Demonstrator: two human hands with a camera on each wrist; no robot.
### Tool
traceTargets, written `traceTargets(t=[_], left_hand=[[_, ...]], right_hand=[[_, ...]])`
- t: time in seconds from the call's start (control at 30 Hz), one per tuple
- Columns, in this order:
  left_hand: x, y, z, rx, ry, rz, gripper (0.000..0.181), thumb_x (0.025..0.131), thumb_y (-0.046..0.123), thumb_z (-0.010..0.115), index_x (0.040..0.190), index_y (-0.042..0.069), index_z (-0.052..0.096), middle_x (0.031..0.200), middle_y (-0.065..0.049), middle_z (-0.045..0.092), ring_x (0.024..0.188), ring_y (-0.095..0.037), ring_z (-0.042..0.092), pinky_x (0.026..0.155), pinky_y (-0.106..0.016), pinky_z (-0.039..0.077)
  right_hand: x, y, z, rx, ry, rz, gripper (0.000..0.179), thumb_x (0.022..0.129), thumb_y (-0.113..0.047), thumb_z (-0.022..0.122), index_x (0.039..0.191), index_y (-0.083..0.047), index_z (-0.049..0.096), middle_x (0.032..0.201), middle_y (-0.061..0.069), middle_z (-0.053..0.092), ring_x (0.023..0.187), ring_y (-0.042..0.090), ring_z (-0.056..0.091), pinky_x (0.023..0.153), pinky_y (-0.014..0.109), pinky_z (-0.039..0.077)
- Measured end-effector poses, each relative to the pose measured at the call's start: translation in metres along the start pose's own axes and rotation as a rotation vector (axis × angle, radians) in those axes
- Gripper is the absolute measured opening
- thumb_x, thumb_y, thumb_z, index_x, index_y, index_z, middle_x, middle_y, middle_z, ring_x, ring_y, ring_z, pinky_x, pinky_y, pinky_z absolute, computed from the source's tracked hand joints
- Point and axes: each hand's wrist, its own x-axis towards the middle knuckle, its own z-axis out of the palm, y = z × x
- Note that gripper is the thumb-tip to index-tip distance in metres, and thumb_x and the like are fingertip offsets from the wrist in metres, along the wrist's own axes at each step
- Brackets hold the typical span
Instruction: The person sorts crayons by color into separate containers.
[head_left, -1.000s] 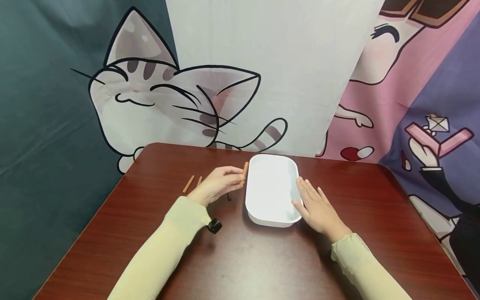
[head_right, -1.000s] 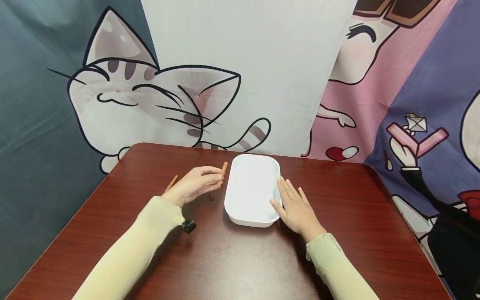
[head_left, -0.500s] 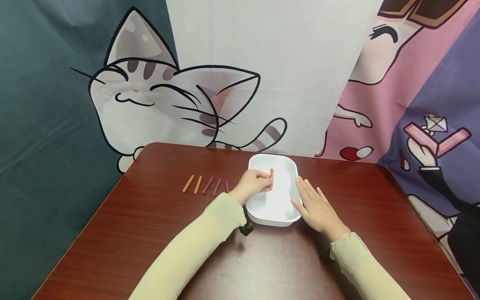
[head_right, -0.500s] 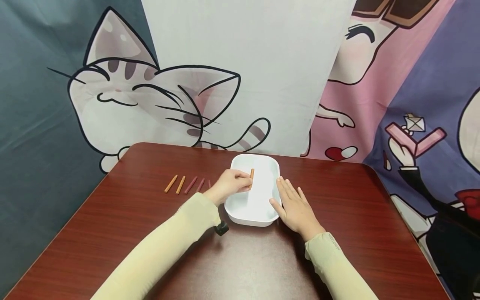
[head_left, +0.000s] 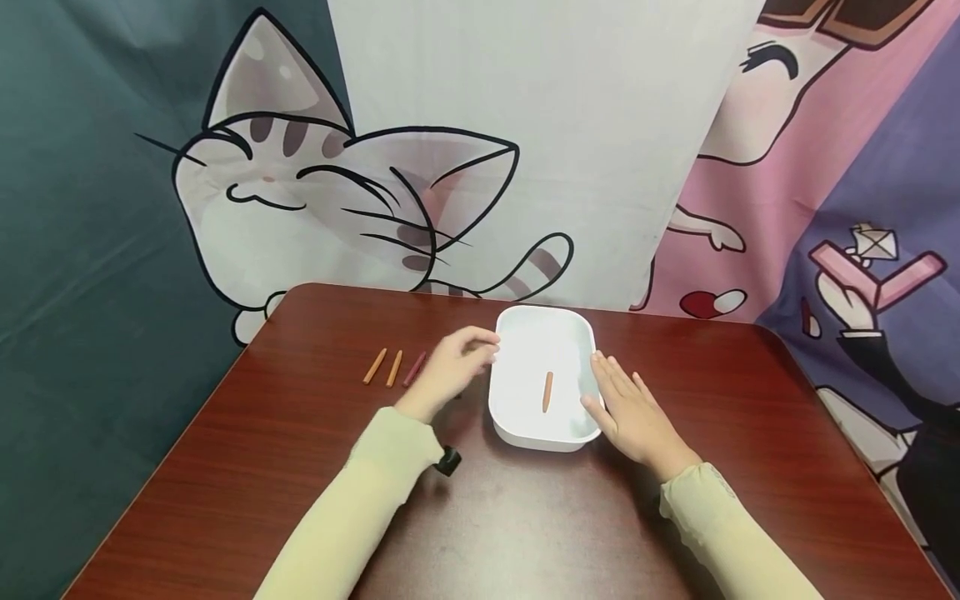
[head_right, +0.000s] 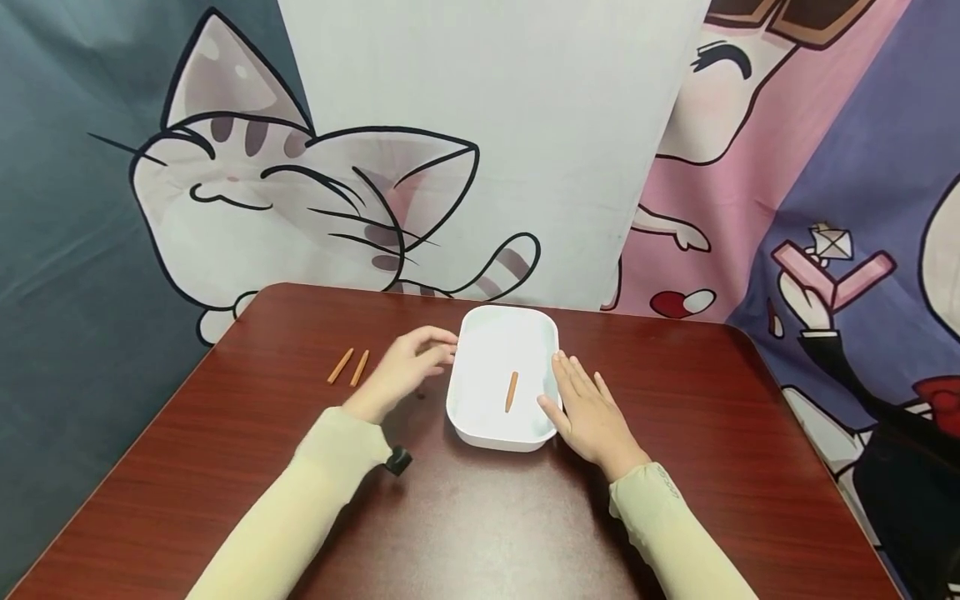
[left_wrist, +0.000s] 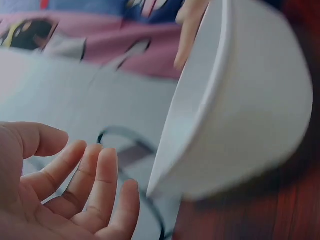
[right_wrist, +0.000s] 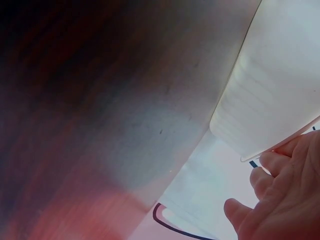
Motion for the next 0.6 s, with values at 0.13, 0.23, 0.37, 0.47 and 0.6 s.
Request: traceTargets(t=[0.13,0.23,0.37,0.47,0.6], left_hand=[[-0.007,-0.014,-0.035,0.074,0.12,-0.013,0.023,0.101,0.012,0.059,0.121,0.003,0.066,0.11,-0.018,0.071,0.102,-0.036,0.067,0.083,-0.033,0.054],[-0.012,-0.025,-0.059,0.168,0.196,-0.056,0.025,0.102,0.015,0.058,0.124,0.004,0.066,0.113,-0.018,0.071,0.102,-0.035,0.065,0.083,-0.035,0.052],[-0.015,-0.04,-0.082,0.276,0.261,-0.115,0.03,0.103,0.019,0.055,0.127,0.004,0.064,0.117,-0.019,0.069,0.099,-0.034,0.065,0.086,-0.041,0.05],[-0.016,-0.05,-0.096,0.328,0.293,-0.155,0.032,0.103,0.02,0.052,0.128,0.003,0.063,0.119,-0.02,0.068,0.103,-0.035,0.064,0.09,-0.045,0.05],[-0.017,-0.064,-0.112,0.39,0.334,-0.194,0.034,0.103,0.02,0.048,0.129,0.003,0.062,0.123,-0.021,0.066,0.113,-0.036,0.061,0.095,-0.05,0.048]], right_hand=[[0.0,0.0,-0.001,-0.003,-0.002,-0.004,0.075,0.105,-0.049,0.043,0.161,-0.005,0.019,0.168,0.012,0.018,0.154,0.035,0.013,0.121,0.061,0.01],[0.0,-0.001,-0.001,-0.009,-0.002,-0.004,0.075,0.105,-0.049,0.043,0.161,-0.005,0.02,0.168,0.013,0.018,0.154,0.036,0.014,0.121,0.061,0.011],[-0.001,-0.001,-0.002,-0.008,-0.001,0.001,0.075,0.105,-0.049,0.043,0.161,-0.005,0.02,0.168,0.013,0.018,0.154,0.036,0.014,0.12,0.062,0.013],[-0.001,-0.001,-0.002,-0.002,-0.003,0.002,0.075,0.105,-0.049,0.043,0.161,-0.005,0.02,0.168,0.013,0.018,0.154,0.036,0.013,0.12,0.062,0.012],[0.0,0.0,-0.001,-0.008,0.0,-0.005,0.075,0.106,-0.048,0.043,0.161,-0.004,0.019,0.168,0.013,0.018,0.154,0.037,0.015,0.12,0.062,0.013]])
